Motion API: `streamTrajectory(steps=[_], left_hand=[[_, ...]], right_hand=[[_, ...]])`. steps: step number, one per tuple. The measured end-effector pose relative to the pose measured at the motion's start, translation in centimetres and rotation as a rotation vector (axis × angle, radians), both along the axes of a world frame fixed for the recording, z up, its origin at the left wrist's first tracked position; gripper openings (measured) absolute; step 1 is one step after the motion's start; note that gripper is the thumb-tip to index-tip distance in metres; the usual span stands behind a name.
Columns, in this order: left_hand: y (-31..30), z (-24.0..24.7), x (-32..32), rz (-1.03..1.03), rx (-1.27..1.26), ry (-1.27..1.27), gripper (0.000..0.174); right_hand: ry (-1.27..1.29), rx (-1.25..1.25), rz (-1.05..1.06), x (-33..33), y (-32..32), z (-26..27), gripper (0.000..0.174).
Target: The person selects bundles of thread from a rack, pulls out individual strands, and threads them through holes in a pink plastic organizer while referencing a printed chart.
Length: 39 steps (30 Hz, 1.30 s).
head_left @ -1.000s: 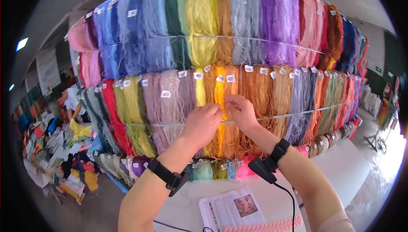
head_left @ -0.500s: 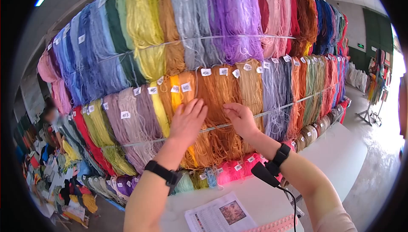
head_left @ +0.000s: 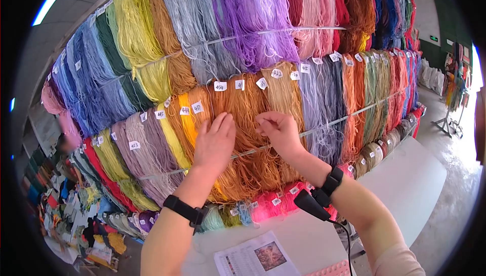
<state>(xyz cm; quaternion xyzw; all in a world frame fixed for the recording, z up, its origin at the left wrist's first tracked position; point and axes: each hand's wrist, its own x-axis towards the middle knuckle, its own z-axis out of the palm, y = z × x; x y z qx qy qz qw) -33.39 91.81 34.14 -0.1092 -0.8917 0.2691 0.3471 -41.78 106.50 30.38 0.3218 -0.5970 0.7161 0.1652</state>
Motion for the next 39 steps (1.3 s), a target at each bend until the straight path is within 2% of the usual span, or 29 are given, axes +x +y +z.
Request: streamTrajectory(steps=[2, 5, 8, 10, 14, 15, 16, 19, 23, 26, 27, 30, 33, 36, 39], left_hand=[[-0.2, -0.2, 0.1, -0.016, -0.004, 0.004, 0.038], [0.5, -0.3, 0.0, -0.04, 0.014, 0.025, 0.041], [0.9, -0.4, 0.1, -0.08, 0.062, 0.016, 0.042], [1.3, -0.3, 0.7, -0.118, 0.102, -0.014, 0.041], [2.1, 0.4, 2.4, -0.28, 0.269, -0.046, 0.032], [2.4, 0.5, 2.6, -0.326, 0.328, -0.056, 0.028], [2.7, 0.4, 2.7, -0.373, 0.389, -0.066, 0.025], [3.6, 0.9, 1.6, -0.442, 0.799, -0.103, 0.018], [5.3, 2.5, -0.1, -0.556, 1.628, -0.324, 0.015], [5.8, 2.9, -2.0, -0.576, 1.946, -0.406, 0.012], [6.0, 3.1, -2.3, -0.613, 2.051, -0.515, 0.011], [6.2, 2.9, -3.1, -0.681, 2.089, -0.579, 0.013], [6.2, 2.6, -2.9, -0.645, 2.15, -0.531, 0.015], [6.0, 2.4, -2.4, -0.593, 2.077, -0.506, 0.017], [5.6, 2.5, -1.6, -0.497, 2.06, -0.51, 0.023]], right_hand=[[-0.09, 0.015, 0.036, 0.1, -0.1, 0.7, 0.013], [-0.139, -0.008, -0.049, -0.5, -0.5, 1.7, 0.013], [-0.128, 0.112, -0.099, -1.3, -1.3, 1.8, 0.013], [-0.185, 0.028, -0.029, -1.6, -1.1, 1.7, 0.013], [-0.23, -0.084, 0.032, -1.3, 0.9, 1.2, 0.008], [-0.029, -0.088, -0.021, -2.6, 1.0, 0.1, 0.007], [-0.093, -0.121, 0.073, -2.4, 1.4, 0.3, 0.007], [-0.263, -0.209, 0.328, -1.0, 3.0, 2.1, 0.008], [-0.414, -0.281, 0.624, -0.4, 4.1, 3.1, 0.01], [-0.459, -0.278, 0.798, -0.3, 4.8, 3.5, 0.01], [-0.467, -0.268, 0.847, -0.4, 4.9, 3.5, 0.01], [-0.413, -0.227, 0.826, -0.8, 5.2, 3.4, 0.01], [-0.423, -0.183, 0.789, -1.5, 6.0, 3.1, 0.009], [-0.475, -0.198, 0.733, -2.7, 6.5, 1.9, 0.009], [-0.589, -0.183, 0.45, -2.7, 6.6, 1.6, 0.006]])
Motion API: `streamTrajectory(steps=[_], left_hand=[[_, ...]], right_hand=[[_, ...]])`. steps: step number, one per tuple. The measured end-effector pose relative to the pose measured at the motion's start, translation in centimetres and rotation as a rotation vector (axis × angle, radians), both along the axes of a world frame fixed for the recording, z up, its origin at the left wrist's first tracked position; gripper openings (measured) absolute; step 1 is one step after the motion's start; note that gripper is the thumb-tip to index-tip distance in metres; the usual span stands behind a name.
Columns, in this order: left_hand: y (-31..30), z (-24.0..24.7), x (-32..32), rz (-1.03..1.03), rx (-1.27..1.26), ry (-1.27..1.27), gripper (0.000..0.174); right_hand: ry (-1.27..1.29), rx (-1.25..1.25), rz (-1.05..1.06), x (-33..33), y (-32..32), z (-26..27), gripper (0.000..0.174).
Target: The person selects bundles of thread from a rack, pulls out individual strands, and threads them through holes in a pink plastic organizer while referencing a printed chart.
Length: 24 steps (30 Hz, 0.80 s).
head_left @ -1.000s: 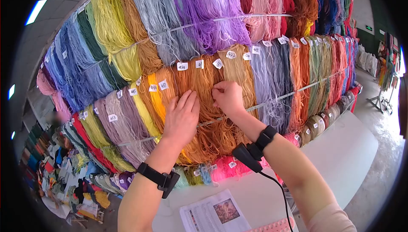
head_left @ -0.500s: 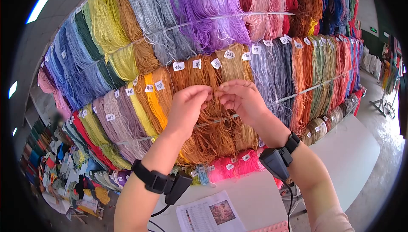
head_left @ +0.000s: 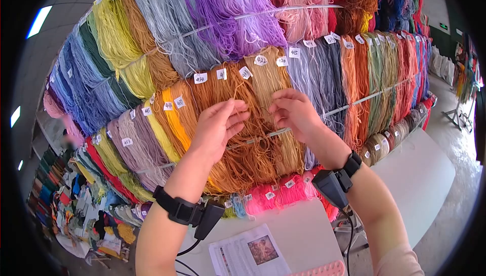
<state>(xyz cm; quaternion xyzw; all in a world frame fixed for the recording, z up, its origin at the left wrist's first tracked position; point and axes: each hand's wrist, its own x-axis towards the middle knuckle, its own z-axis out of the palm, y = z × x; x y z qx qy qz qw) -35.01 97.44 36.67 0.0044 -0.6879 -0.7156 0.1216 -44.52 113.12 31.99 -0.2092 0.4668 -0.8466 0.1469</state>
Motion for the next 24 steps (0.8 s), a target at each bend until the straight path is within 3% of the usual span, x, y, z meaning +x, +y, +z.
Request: streamTrajectory(steps=[3, 5, 6, 7, 9, 12, 13, 15, 18, 21, 24], left_hand=[[-0.3, -1.1, 1.1, -0.071, -0.468, -0.044, 0.028], [0.1, -2.5, 1.8, -0.177, -0.97, 0.276, 0.035], [1.0, -2.8, 1.9, -0.24, -1.036, 0.271, 0.032], [2.1, -3.0, 2.1, -0.299, -1.099, 0.264, 0.028], [2.4, -5.5, 0.4, -0.247, -1.202, 0.235, 0.025], [1.7, -6.3, 0.5, -0.078, -1.356, 0.445, 0.023], [1.2, -6.0, 0.6, -0.008, -1.411, 0.566, 0.023], [-0.7, -5.2, 1.0, 0.15, -1.57, 0.506, 0.026], [-3.1, -5.1, 2.0, 0.326, -1.75, 0.436, 0.03], [-3.9, -4.8, 2.7, 0.34, -1.838, 0.484, 0.03], [-3.8, -5.4, 2.9, 0.342, -1.822, 0.487, 0.031]], right_hand=[[0.784, 0.274, -0.951, 0.2, -0.6, -0.8, 0.012], [0.958, 0.189, -0.811, 2.4, -0.9, 0.0, 0.014], [1.043, 0.146, -0.736, 3.8, -1.1, 0.4, 0.015], [1.059, 0.093, -0.553, 5.0, -1.8, 0.6, 0.015], [0.814, 0.008, -0.055, 6.6, -3.2, 1.7, 0.016], [0.618, 0.257, -0.029, 2.0, -5.7, 1.7, 0.02], [0.469, 0.394, -0.158, -0.1, -5.5, 1.2, 0.024], [0.491, 0.175, -0.394, -2.5, -5.6, -0.4, 0.026], [0.697, 0.058, -0.689, 0.3, -7.0, -1.8, 0.013], [0.653, 0.22, -0.616, 1.3, -5.8, -2.1, 0.012], [0.54, 0.197, -0.458, 2.4, -5.8, -1.6, 0.011]])
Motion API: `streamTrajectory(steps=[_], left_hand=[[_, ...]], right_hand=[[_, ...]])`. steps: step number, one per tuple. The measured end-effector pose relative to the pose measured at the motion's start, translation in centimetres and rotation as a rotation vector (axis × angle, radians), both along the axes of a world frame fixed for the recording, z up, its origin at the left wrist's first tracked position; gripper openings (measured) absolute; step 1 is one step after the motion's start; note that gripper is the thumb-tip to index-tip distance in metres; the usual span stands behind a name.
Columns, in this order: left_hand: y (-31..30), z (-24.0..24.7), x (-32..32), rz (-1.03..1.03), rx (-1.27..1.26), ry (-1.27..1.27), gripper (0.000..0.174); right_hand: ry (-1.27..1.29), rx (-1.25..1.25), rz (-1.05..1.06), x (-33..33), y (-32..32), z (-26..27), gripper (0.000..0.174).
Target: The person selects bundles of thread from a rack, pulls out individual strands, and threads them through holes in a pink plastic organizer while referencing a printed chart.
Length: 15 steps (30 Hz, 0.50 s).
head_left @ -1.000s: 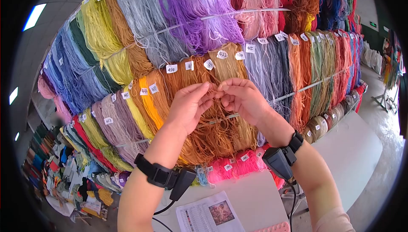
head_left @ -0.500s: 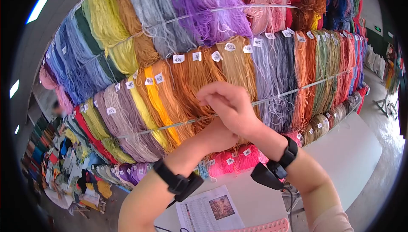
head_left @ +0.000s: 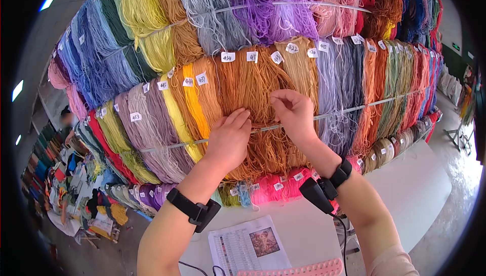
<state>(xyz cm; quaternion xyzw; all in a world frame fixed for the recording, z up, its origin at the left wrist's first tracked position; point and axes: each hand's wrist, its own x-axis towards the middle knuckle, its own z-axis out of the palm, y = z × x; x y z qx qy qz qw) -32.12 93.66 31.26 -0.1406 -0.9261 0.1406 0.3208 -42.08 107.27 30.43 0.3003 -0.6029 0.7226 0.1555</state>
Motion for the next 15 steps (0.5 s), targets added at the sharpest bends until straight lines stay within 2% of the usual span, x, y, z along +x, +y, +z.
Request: streamTrajectory(steps=[1, 5, 8, 11, 12, 13, 15], left_hand=[[-0.1, -0.1, -0.1, -0.008, 0.006, -0.01, 0.031], [0.6, 0.6, -0.1, -0.015, 0.086, -0.054, 0.033], [2.0, 3.2, -0.6, -0.158, 0.023, 0.015, 0.034], [2.4, 4.1, -3.2, -0.179, -0.113, 0.18, 0.035], [2.0, 4.1, -3.9, -0.076, -0.189, 0.207, 0.033], [1.7, 4.7, -3.6, 0.092, -0.253, 0.089, 0.031], [0.9, 5.2, -2.8, 0.07, -0.249, 0.115, 0.031]], right_hand=[[-0.051, -0.007, 0.05, 0.4, 0.1, 0.3, 0.011], [-0.05, -0.11, 0.038, -0.5, -0.3, 1.6, 0.012], [-0.095, -0.146, 0.097, -1.4, -0.5, 1.6, 0.011], [-0.104, -0.111, 0.145, -1.9, -0.7, 0.7, 0.011], [-0.111, -0.104, 0.158, -2.0, -0.8, 0.5, 0.011], [-0.114, -0.097, 0.169, -1.9, -0.8, 0.6, 0.012], [-0.104, -0.051, 0.145, -1.7, -0.9, 0.6, 0.011]])
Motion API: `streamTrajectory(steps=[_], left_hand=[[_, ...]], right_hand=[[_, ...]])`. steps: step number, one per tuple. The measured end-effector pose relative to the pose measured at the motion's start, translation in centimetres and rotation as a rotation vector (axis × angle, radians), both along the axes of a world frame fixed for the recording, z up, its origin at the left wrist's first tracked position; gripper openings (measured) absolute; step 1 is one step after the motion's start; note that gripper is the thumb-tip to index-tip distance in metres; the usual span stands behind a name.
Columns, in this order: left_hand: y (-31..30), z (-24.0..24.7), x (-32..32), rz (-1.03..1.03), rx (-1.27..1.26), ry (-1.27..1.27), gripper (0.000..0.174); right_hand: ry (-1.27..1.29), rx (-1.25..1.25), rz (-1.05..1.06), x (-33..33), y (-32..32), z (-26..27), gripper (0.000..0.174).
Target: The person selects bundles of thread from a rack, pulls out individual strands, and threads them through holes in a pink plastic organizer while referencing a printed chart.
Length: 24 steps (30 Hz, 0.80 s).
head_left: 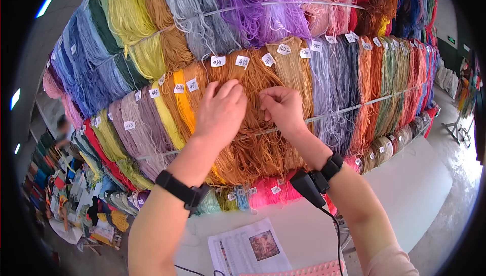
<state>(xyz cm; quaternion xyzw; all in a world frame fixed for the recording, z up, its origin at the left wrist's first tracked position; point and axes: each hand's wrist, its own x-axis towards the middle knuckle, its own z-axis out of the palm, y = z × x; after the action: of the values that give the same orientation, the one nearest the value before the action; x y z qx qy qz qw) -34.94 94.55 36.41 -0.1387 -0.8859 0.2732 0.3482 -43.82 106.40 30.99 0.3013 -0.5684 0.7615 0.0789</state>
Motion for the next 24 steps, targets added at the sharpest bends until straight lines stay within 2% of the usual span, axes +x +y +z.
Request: streamTrajectory(steps=[5, 8, 11, 14, 17, 18, 20, 21, 24], left_hand=[[-1.8, -0.9, 0.2, -0.133, 0.02, 0.059, 0.035], [-1.5, -1.0, 0.4, -0.141, 0.063, 0.058, 0.035], [-1.6, -1.2, 0.6, -0.143, 0.074, 0.053, 0.035], [-1.7, -1.3, 0.6, -0.15, 0.102, 0.046, 0.034], [-1.2, -1.1, 0.7, -0.17, 0.144, 0.029, 0.033], [-1.1, -1.0, 0.9, -0.173, 0.161, 0.026, 0.032], [-0.7, -1.1, 1.6, -0.239, 0.267, 0.028, 0.027], [-0.4, -1.2, 2.0, -0.27, 0.32, 0.026, 0.025], [1.4, -1.3, 2.9, -0.301, 1.091, -0.238, 0.019]], right_hand=[[0.041, 0.065, -0.093, 1.2, -0.2, 0.8, 0.01], [0.177, 0.149, -0.294, 0.2, -1.4, 0.3, 0.01], [0.095, 0.209, -0.317, 0.5, -0.9, -0.6, 0.011], [0.183, 0.337, -0.319, -0.1, -1.4, -1.1, 0.011], [-0.009, 0.19, -0.102, 0.1, -0.5, -0.7, 0.01], [0.01, 0.143, -0.104, 0.0, -0.1, -0.9, 0.01], [0.052, 0.057, -0.099, 0.1, 0.9, -1.9, 0.011], [0.024, -0.037, -0.022, 0.0, 1.2, -2.4, 0.009], [-0.06, -0.109, 0.278, 0.5, 2.6, -1.2, 0.008]])
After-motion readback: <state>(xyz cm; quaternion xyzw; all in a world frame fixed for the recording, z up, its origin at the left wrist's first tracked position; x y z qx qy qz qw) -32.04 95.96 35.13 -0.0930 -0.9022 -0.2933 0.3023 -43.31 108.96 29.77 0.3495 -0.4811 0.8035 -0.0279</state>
